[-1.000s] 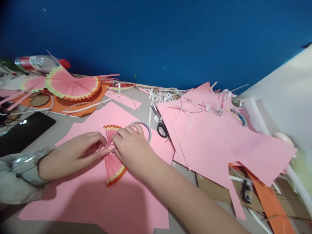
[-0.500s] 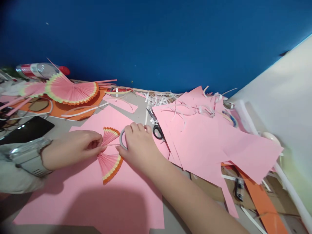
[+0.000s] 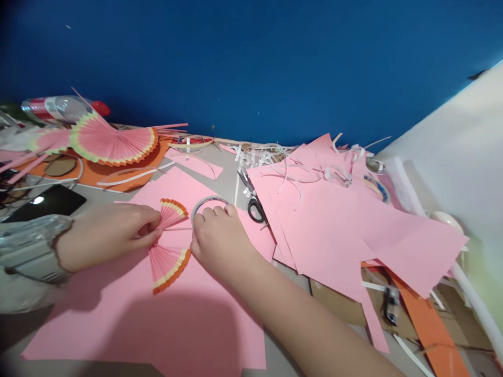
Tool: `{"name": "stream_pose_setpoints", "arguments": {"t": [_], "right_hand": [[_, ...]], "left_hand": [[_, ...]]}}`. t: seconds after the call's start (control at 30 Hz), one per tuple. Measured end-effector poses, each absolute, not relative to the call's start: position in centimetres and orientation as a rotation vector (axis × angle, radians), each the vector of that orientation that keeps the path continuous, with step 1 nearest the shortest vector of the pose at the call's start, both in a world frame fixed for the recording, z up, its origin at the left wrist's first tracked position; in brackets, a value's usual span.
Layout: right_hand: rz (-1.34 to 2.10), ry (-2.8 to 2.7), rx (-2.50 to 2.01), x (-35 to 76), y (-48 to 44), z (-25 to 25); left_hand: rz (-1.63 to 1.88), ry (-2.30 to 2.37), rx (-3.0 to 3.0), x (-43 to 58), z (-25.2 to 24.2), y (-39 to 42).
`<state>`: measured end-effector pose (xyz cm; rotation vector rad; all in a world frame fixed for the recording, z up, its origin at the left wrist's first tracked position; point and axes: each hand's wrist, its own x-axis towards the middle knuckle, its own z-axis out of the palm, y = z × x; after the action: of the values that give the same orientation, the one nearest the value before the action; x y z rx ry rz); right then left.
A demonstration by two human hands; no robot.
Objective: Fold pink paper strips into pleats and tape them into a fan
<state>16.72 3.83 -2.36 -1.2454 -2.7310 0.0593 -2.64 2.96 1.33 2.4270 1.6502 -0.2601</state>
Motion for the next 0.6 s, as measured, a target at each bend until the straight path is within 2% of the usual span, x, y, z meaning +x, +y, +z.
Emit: {"name": "stream_pose_setpoints", "arguments": {"t": [0.2, 0.33, 0.6], "right_hand": [[0.070, -2.776, -1.200, 16.7, 3.8, -2.4], [0.066, -2.773, -1.208, 16.7, 3.9, -2.6], [0.059, -2.755, -1.214, 16.6, 3.9, -3.0]], "left_hand": [[-0.260, 1.670, 2.468, -3.1, 2.1, 3.6], [-0.087, 1.526, 2.421, -3.1, 2.4, 4.9], [0.132, 1.232, 2.393, -2.9, -0.5, 7.8]]}}
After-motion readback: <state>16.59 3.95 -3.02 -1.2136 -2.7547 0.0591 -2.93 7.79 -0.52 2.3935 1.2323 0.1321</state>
